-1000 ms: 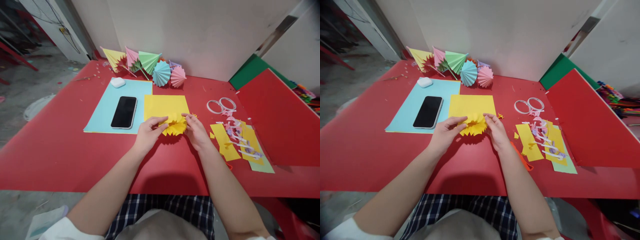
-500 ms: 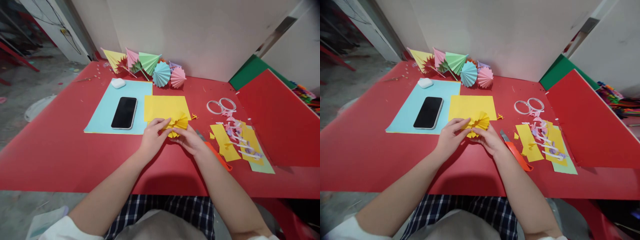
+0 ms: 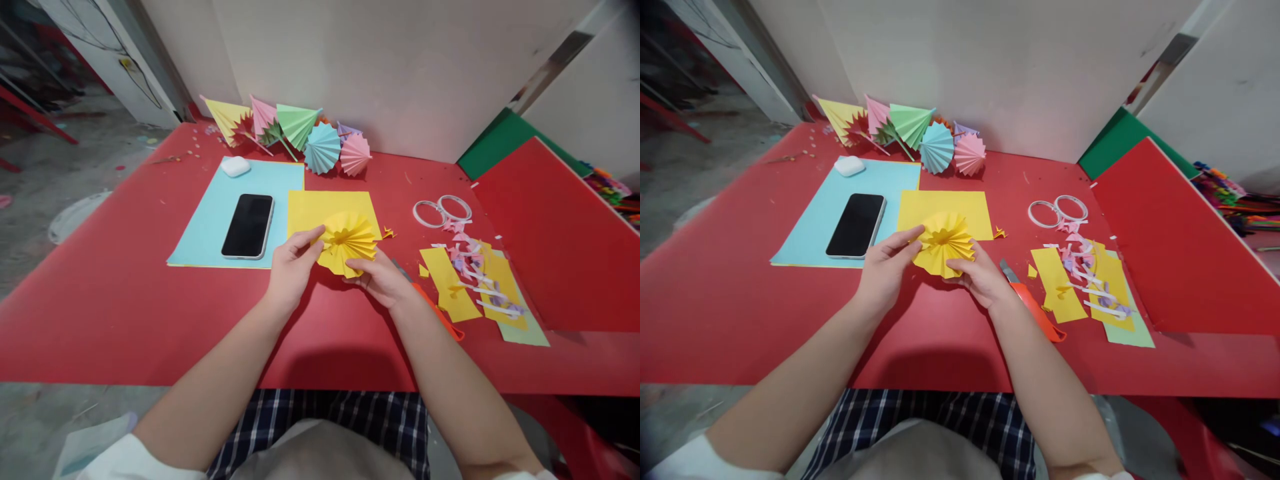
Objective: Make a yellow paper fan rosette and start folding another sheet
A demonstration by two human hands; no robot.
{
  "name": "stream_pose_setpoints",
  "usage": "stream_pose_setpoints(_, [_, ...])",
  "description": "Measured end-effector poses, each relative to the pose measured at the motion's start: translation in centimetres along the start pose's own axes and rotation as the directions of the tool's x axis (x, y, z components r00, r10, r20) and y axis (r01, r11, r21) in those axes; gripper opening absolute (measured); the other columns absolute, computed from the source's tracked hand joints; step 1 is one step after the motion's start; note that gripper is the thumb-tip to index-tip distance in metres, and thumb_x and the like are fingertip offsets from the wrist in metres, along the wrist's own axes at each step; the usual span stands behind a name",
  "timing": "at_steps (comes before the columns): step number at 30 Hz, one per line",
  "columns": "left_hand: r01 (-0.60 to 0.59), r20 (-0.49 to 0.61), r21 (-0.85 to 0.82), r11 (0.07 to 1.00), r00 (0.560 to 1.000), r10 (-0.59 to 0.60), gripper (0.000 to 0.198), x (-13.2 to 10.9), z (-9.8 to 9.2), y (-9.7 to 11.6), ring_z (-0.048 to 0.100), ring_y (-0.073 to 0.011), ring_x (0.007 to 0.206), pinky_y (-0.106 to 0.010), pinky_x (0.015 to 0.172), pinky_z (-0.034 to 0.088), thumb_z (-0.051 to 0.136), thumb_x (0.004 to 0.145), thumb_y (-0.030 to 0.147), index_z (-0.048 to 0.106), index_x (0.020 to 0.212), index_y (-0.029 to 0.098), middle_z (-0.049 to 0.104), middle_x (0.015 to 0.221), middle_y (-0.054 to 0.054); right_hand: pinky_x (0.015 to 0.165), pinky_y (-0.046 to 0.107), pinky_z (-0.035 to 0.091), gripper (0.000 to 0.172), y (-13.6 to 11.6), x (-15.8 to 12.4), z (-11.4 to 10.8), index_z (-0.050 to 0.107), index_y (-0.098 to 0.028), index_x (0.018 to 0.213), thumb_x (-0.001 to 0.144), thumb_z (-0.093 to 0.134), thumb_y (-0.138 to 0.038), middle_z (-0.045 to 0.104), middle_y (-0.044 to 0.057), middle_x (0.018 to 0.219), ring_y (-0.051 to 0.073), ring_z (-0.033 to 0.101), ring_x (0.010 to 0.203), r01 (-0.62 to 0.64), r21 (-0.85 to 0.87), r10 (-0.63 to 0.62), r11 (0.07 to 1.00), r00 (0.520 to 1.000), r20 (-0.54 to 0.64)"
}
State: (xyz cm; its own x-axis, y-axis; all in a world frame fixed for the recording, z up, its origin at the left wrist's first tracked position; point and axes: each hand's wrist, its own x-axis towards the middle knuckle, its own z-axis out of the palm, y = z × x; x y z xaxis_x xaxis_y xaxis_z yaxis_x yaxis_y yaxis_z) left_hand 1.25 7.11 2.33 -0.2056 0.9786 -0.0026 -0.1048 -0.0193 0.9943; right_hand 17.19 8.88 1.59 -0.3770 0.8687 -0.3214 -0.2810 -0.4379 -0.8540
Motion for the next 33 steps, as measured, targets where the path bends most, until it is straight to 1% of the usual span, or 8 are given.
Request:
stream_pose_setpoints(6, [0.032, -0.013, -0.143, 0.989, 0.999, -0.034, 0.034, 0.31, -0.35, -0.32, 0.055, -0.0216, 0.104, -0.035, 0.091, 0.042, 0.065, 0.071, 0.029, 0.065, 0.103, 0.017, 0.063, 0.111, -0.008, 0.059, 0.026, 0.053, 0.047, -0.04, 0.02, -0.12, 0.052, -0.027, 0.109, 0.065, 0.066, -0.017, 0.062, 0.004, 0.104, 0.017, 0.06, 0.081, -0.004, -0.002, 0.004, 1.0, 1.0, 0.01])
stream_pose_setpoints(14, [0.081, -0.009, -0.148, 0.986, 0.997, -0.083, 0.048, 0.28, -0.29, 0.11, 0.055, -0.0235, 0.104, -0.036, 0.088, 0.044, 0.07, 0.065, 0.031, 0.061, 0.11, 0.018, 0.06, 0.115, -0.01, 0.058, 0.027, 0.053, 0.046, 0.05, 0.11, -0.63, 0.054, -0.026, 0.108, 0.064, 0.068, -0.02, 0.063, 0.003, 0.103, 0.016, 0.061, 0.078, -0.027, -0.029, 0.027, 0.999, 1.0, -0.009])
stream_pose_setpoints(20, [0.118, 0.015, -0.194, 0.974, 0.993, -0.117, 0.051, 0.33, -0.32, -0.02, 0.056, -0.0224, 0.102, -0.036, 0.086, 0.046, 0.069, 0.065, 0.027, 0.058, 0.114, 0.019, 0.059, 0.115, -0.009, 0.057, 0.026, 0.054, 0.046, 0.03, 0.12, -0.78, 0.054, -0.025, 0.108, 0.064, 0.068, -0.021, 0.062, 0.005, 0.104, 0.016, 0.06, 0.079, -0.039, -0.023, 0.038, 0.999, 0.999, -0.017])
stream_pose_setpoints(24, [0.158, 0.058, -0.257, 0.953, 0.987, -0.148, 0.049, 0.43, -0.49, -0.04, 0.057, -0.0187, 0.098, -0.032, 0.084, 0.047, 0.068, 0.066, 0.025, 0.057, 0.114, 0.021, 0.058, 0.112, -0.007, 0.057, 0.025, 0.054, 0.046, -0.06, 0.09, -0.82, 0.054, -0.026, 0.108, 0.065, 0.068, -0.021, 0.06, 0.005, 0.109, 0.016, 0.06, 0.081, -0.027, -0.02, 0.027, 0.999, 0.999, -0.018])
stream_pose_setpoints(26, [0.181, 0.085, -0.273, 0.945, 0.983, -0.163, 0.052, 0.44, -0.49, -0.04, 0.058, -0.0158, 0.094, -0.029, 0.082, 0.047, 0.069, 0.066, 0.025, 0.054, 0.117, 0.023, 0.059, 0.105, -0.005, 0.057, 0.025, 0.054, 0.044, -0.02, 0.09, -0.75, 0.054, -0.026, 0.107, 0.065, 0.068, -0.02, 0.061, 0.004, 0.107, 0.016, 0.061, 0.08, -0.02, -0.021, 0.019, 1.0, 1.0, -0.022])
stream_pose_setpoints(29, [0.224, 0.124, -0.289, 0.931, 0.973, -0.195, 0.057, 0.33, -0.36, -0.05, 0.059, -0.0126, 0.082, -0.028, 0.078, 0.047, 0.069, 0.067, 0.026, 0.049, 0.121, 0.025, 0.058, 0.085, -0.001, 0.058, 0.027, 0.054, 0.04, 0.1, 0.13, -0.55, 0.057, -0.026, 0.103, 0.065, 0.068, -0.021, 0.063, 0.003, 0.102, 0.016, 0.061, 0.077, -0.006, -0.031, 0.005, 1.0, 1.0, -0.029])
stream_pose_setpoints(31, [0.247, 0.139, -0.27, 0.931, 0.966, -0.216, 0.056, 0.19, -0.23, -0.07, 0.059, -0.0124, 0.075, -0.029, 0.075, 0.048, 0.068, 0.068, 0.029, 0.048, 0.12, 0.024, 0.057, 0.076, 0.001, 0.059, 0.028, 0.054, 0.04, 0.17, 0.15, -0.42, 0.058, -0.026, 0.102, 0.064, 0.069, -0.021, 0.063, 0.003, 0.1, 0.015, 0.061, 0.075, -0.008, -0.04, 0.006, 0.999, 0.999, -0.036])
stream_pose_setpoints(33, [0.257, 0.148, -0.236, 0.937, 0.963, -0.227, 0.053, 0.07, -0.11, -0.08, 0.059, -0.0131, 0.073, -0.03, 0.073, 0.048, 0.068, 0.069, 0.031, 0.048, 0.118, 0.023, 0.058, 0.074, 0.001, 0.059, 0.028, 0.055, 0.04, 0.2, 0.15, -0.34, 0.059, -0.027, 0.103, 0.064, 0.069, -0.021, 0.064, 0.002, 0.099, 0.015, 0.061, 0.075, -0.015, -0.044, 0.013, 0.999, 0.999, -0.04])
